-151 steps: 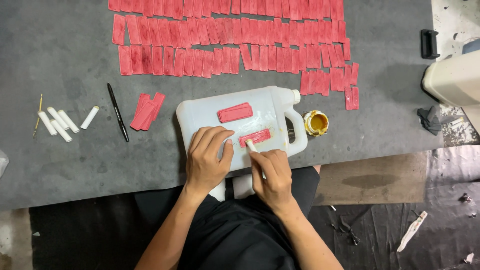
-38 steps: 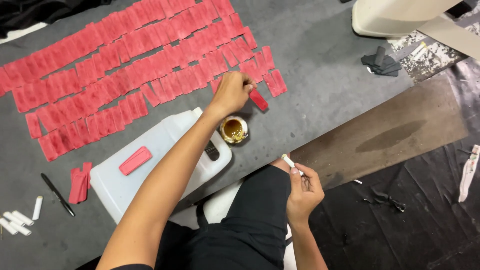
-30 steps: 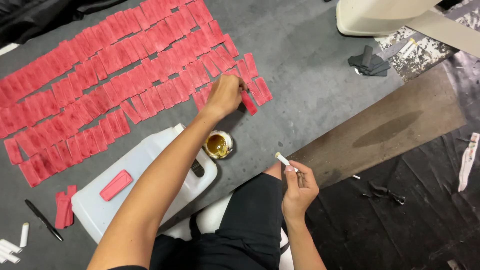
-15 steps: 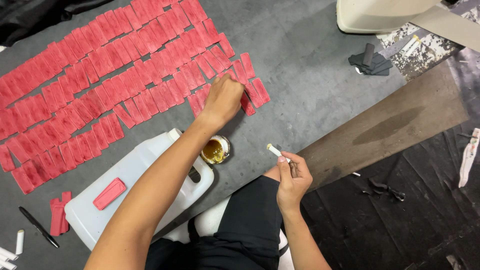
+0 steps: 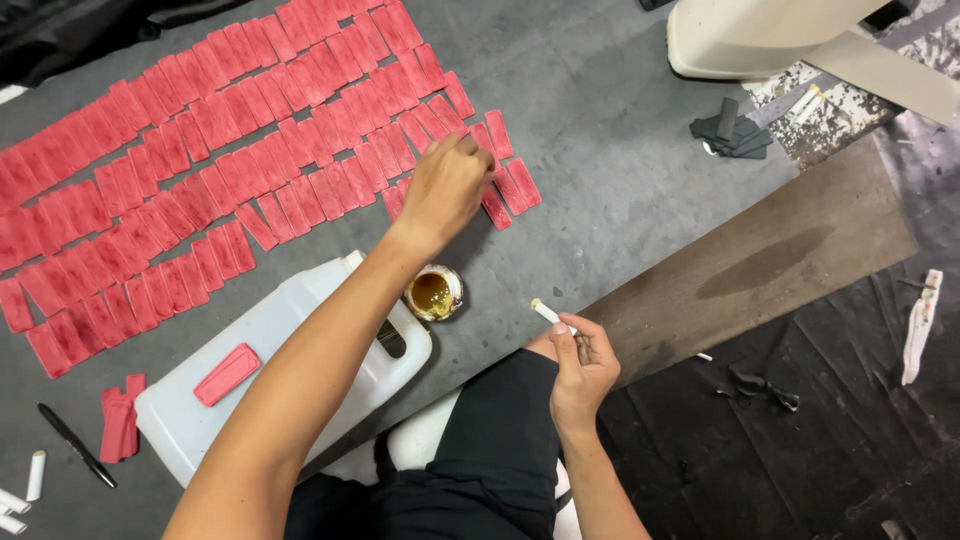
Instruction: Applying gold-colored edge paint to small red leather strips using a manual applicator stick
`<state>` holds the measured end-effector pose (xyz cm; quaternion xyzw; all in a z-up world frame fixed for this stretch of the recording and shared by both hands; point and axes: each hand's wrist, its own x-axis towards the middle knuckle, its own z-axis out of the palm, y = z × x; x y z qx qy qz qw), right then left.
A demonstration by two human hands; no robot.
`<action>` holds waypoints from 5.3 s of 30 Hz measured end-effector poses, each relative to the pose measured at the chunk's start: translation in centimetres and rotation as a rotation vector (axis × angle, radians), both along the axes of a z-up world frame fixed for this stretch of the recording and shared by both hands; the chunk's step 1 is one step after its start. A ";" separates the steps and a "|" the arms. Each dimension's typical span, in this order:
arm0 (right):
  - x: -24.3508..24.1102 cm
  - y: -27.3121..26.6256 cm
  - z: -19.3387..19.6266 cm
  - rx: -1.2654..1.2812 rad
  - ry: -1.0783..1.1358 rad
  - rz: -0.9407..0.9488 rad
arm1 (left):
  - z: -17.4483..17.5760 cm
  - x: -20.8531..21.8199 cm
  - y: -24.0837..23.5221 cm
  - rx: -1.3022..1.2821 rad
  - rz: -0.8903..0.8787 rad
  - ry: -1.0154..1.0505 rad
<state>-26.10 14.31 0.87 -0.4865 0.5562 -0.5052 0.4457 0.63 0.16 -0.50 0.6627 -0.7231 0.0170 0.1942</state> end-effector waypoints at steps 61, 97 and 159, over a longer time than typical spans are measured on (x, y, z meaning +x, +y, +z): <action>8.8 -2.3 3.9 -0.687 0.589 0.515 | 7.3 3.4 37.5 -0.356 0.399 0.117; 6.9 -0.1 10.4 -0.446 0.771 0.746 | 8.3 3.6 38.1 -0.429 0.401 0.439; 18.6 12.9 10.8 -0.865 0.418 0.945 | 7.8 4.7 38.4 -0.570 0.434 0.847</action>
